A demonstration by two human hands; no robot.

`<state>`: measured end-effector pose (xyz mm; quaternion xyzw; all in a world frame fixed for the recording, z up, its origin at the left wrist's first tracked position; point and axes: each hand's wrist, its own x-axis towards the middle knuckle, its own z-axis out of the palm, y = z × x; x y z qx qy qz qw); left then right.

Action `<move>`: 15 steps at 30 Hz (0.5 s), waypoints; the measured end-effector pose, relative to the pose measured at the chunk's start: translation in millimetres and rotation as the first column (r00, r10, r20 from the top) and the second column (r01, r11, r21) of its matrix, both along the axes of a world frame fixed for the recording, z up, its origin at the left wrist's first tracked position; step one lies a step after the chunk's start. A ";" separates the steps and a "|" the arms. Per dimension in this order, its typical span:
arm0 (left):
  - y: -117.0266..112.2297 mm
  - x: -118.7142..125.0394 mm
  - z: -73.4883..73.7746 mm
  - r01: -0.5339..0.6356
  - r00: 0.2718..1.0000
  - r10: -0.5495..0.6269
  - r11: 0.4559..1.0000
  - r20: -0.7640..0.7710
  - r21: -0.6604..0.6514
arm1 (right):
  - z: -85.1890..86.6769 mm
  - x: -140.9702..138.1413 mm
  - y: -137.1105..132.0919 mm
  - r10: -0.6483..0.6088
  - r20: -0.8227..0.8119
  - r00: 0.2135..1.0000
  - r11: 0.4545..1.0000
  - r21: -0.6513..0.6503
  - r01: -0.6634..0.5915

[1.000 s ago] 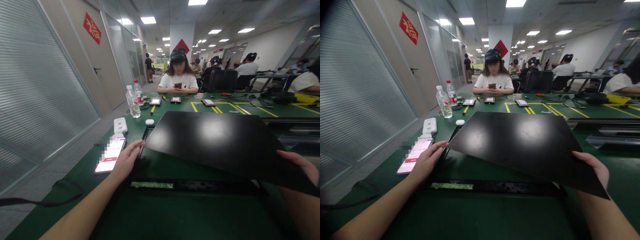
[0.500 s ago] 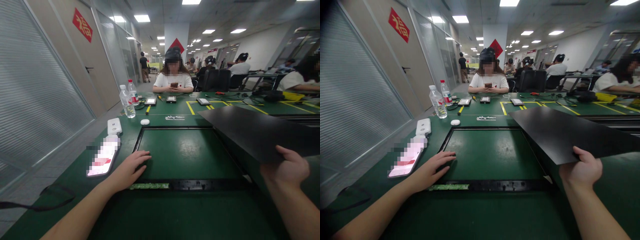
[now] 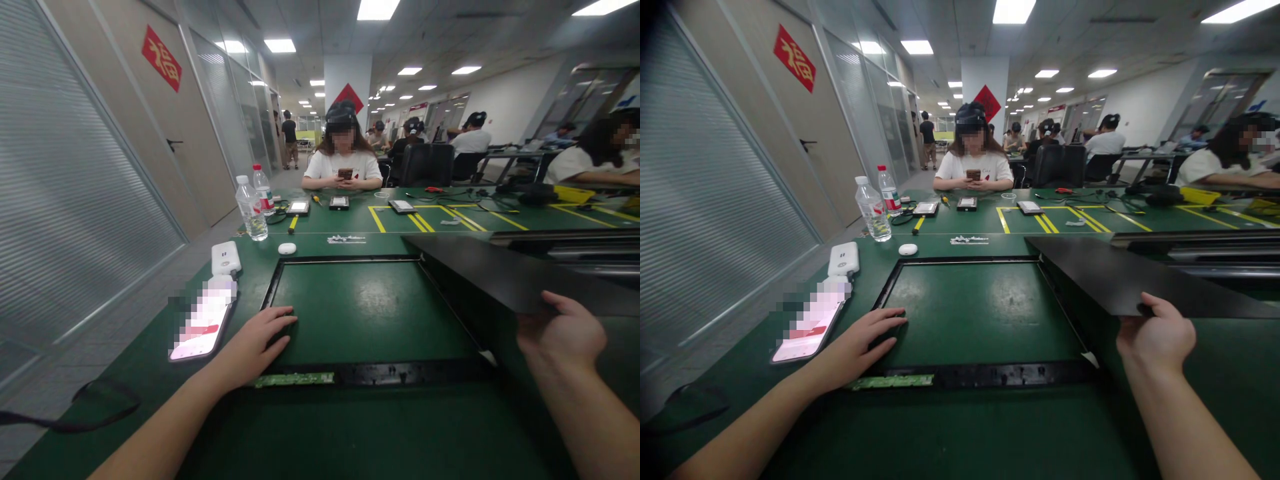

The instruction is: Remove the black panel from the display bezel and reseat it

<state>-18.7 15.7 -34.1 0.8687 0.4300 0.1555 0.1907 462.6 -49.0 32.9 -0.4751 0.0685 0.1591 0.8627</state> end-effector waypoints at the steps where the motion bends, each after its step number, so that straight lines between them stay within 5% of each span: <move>1: -0.1 -0.1 0.7 -0.001 1.000 0.001 1.000 0.006 0.002 | 0.9 -1.4 -0.5 -0.002 -0.007 1.000 1.000 -0.030 0.002; 15: -2.1 2.8 5.3 -0.024 1.000 0.024 1.000 0.005 0.003 | -27.0 36.1 9.5 0.087 -0.188 0.978 0.985 -0.133 -0.113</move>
